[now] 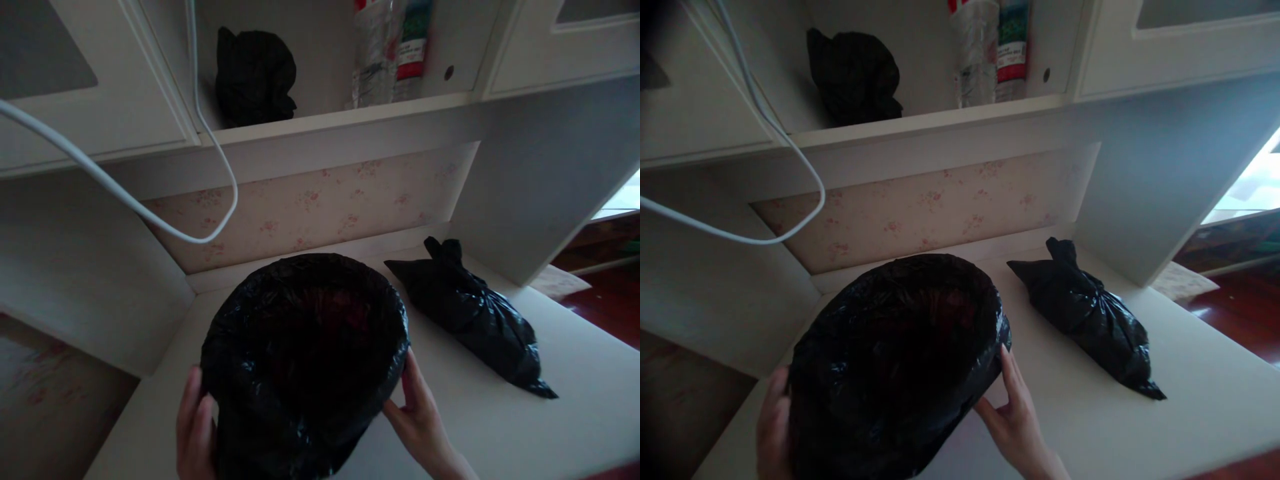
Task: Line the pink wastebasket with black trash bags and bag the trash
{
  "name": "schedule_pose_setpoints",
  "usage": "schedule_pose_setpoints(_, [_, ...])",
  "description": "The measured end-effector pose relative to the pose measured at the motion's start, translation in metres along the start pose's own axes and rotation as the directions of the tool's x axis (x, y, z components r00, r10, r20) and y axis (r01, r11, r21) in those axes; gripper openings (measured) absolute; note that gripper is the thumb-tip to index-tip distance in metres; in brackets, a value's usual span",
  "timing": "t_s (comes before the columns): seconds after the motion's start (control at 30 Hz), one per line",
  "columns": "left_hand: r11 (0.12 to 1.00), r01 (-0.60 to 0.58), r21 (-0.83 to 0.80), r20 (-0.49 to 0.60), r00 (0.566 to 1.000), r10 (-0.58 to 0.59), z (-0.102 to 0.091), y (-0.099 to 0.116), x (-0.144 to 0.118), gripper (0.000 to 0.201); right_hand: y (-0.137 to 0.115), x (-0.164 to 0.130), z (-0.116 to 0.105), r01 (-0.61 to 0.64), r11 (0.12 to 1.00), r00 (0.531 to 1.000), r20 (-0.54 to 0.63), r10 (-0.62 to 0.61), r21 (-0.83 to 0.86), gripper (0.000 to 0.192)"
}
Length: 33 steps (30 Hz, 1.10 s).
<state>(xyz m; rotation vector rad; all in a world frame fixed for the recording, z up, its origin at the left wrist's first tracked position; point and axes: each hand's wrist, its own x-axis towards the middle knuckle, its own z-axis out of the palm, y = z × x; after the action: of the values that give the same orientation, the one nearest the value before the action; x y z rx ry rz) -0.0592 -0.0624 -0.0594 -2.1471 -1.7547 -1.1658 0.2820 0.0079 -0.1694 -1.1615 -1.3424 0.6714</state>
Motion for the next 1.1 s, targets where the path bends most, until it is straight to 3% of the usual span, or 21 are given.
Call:
schedule_pose_setpoints(0.1, [0.983,-0.18,0.021,-0.088,0.98,0.181,-0.004,0.012,0.024,0.069,-0.015,0.02,-0.006,0.174,0.985,0.983,-0.059,-0.175,-0.013,0.061])
schedule_pose_setpoints(0.17, [0.954,-0.298,-0.034,-0.056,0.953,0.296,-0.011,0.019,0.042,0.056,-0.028,0.036,-0.012,0.259,0.966,0.965,-0.05,-0.259,-0.012,0.041])
schedule_pose_setpoints(0.23, [0.932,-0.347,-0.103,0.007,0.937,0.35,-0.021,0.026,0.059,0.047,-0.041,0.05,-0.018,0.263,0.965,0.963,-0.062,-0.261,0.013,0.027])
schedule_pose_setpoints(0.33, [0.925,-0.361,-0.12,0.086,0.924,0.372,-0.036,0.036,0.08,0.033,-0.063,0.07,-0.023,0.184,0.975,0.98,-0.097,-0.173,0.12,0.028])
schedule_pose_setpoints(0.47, [0.932,-0.343,-0.12,0.257,0.896,0.363,-0.048,0.05,0.099,0.019,-0.098,0.1,-0.03,0.089,0.95,0.996,-0.042,-0.08,0.3,0.028])
schedule_pose_setpoints(0.6, [0.968,-0.217,-0.124,0.364,0.898,0.248,-0.047,0.06,0.108,0.028,-0.128,0.133,-0.04,-0.033,0.932,0.997,0.081,0.004,0.36,0.035])
schedule_pose_setpoints(0.7, [0.979,-0.125,-0.16,0.374,0.91,0.177,-0.04,0.067,0.112,0.039,-0.137,0.156,-0.043,-0.1,0.937,0.994,0.077,0.079,0.334,0.038])
schedule_pose_setpoints(0.83, [0.967,-0.013,-0.253,0.288,0.954,0.088,-0.034,0.075,0.115,0.04,-0.132,0.164,-0.035,-0.113,0.933,0.993,0.0,0.121,0.341,0.044])
schedule_pose_setpoints(0.93, [0.943,0.127,-0.309,0.22,0.974,-0.059,-0.032,0.074,0.115,0.031,-0.127,0.14,-0.031,0.043,0.942,0.993,-0.115,-0.005,0.332,0.045])
schedule_pose_setpoints(1.0, [0.909,0.228,-0.349,0.178,0.968,-0.175,-0.031,0.07,0.115,0.028,-0.13,0.112,-0.03,0.261,0.948,0.958,-0.172,-0.23,0.185,0.045])
schedule_pose_setpoints(1.03, [0.89,0.269,-0.368,0.146,0.962,-0.231,-0.03,0.067,0.115,0.028,-0.134,0.098,-0.03,0.389,0.919,0.915,-0.144,-0.377,0.064,0.044])
schedule_pose_setpoints(1.1, [0.866,0.328,-0.378,0.076,0.943,-0.324,-0.027,0.06,0.117,0.033,-0.144,0.077,-0.028,0.668,0.74,0.744,0.11,-0.659,-0.083,0.038])
